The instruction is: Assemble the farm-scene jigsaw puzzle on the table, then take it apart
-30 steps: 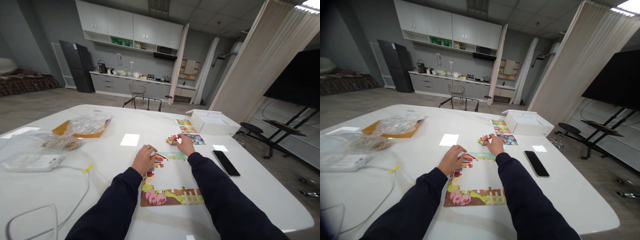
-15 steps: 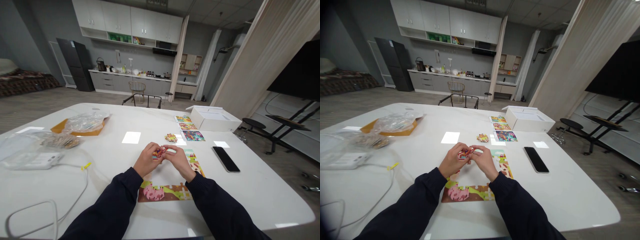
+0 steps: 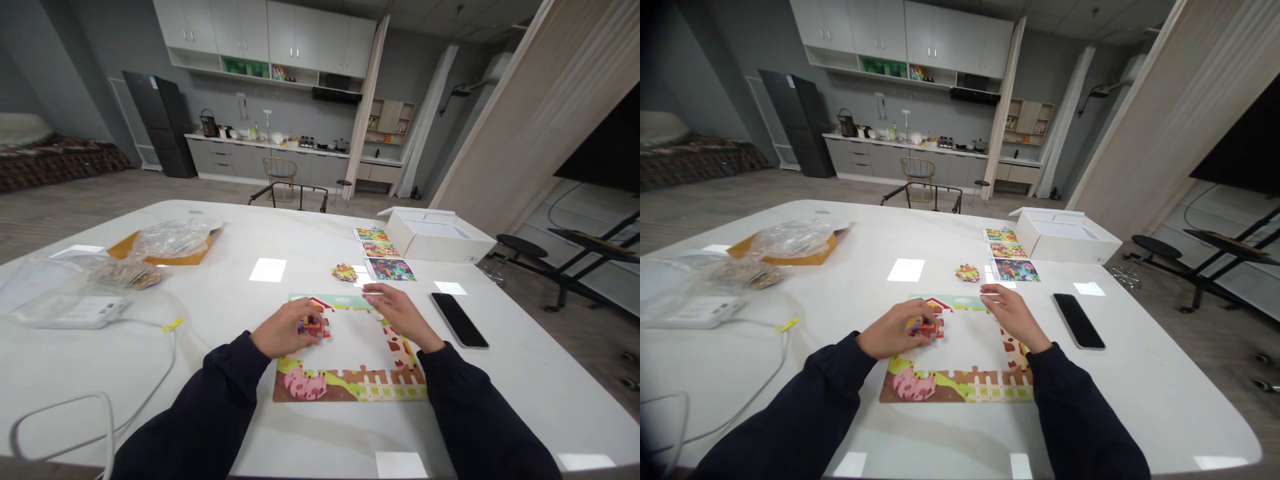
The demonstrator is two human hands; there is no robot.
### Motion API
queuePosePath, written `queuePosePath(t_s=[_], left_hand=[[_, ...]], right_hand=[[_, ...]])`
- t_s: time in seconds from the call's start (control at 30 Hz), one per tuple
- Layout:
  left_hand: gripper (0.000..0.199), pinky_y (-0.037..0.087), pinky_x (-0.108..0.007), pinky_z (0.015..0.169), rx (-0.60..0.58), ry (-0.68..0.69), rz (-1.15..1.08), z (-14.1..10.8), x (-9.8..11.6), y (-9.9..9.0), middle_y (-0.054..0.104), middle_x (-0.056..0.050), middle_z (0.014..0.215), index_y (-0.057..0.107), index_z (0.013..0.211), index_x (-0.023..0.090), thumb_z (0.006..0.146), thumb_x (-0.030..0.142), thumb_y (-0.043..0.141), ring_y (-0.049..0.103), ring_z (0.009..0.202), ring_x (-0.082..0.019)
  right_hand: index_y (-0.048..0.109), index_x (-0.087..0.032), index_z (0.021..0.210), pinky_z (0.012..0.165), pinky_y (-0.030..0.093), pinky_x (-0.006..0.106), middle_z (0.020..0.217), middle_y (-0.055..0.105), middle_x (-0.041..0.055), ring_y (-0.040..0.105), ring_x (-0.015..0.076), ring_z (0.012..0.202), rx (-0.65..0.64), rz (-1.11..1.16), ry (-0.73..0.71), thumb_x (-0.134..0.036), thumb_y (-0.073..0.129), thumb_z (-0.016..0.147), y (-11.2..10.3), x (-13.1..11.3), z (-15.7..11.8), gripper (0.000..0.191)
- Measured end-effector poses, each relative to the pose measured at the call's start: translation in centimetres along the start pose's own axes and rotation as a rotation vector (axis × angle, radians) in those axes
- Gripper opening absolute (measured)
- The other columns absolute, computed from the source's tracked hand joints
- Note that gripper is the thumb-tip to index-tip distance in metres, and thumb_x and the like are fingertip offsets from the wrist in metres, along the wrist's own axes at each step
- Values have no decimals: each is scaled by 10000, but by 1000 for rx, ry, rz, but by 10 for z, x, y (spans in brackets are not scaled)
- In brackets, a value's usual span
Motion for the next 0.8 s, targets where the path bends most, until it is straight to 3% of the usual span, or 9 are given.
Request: queuePosePath(t_s=[0.1, 0.17, 0.4, 0.8], left_hand=[[305, 535, -359, 949, -127, -28, 59, -6, -7, 10, 722, -63, 1047, 760, 966, 214, 698, 167, 897, 667, 1080, -243], [258, 529, -361, 969, -153, -29, 80, -6, -11, 12, 735, -62, 1045, 770, 942, 214, 715, 173, 886, 675, 1071, -240], [90, 533, -342, 988, -192, -1, 39, -4, -11, 10, 782, -33, 1002, 791, 835, 230, 780, 173, 834, 712, 992, -200], [86, 566, -352, 908, -209, 10, 57, -4, -6, 8, 792, -46, 971, 790, 899, 241, 829, 191, 791, 725, 950, -216]], right_hand=[[708, -229, 1158, 974, 589, 437, 1170, 762, 104, 734, 267, 1077, 96, -101, -35, -490, 646, 906, -39, 34, -1, 368], [724, -227, 1124, 929, 606, 436, 1142, 770, 101, 746, 265, 1008, 129, -216, -51, -480, 632, 909, -49, 49, -1, 345], [750, -241, 1094, 881, 608, 411, 1144, 769, 70, 728, 245, 947, 110, -330, -82, -451, 596, 928, -37, 52, -1, 308], [762, -219, 1066, 857, 596, 396, 1070, 777, 82, 710, 242, 885, 117, -338, -41, -451, 597, 911, -36, 54, -2, 324]])
Point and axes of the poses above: each hand's wrist, its own z-axis towards the middle knuckle, its own y-axis out of the palm, x = y × z, the point moved 3 cm from there along z, towards the middle knuckle
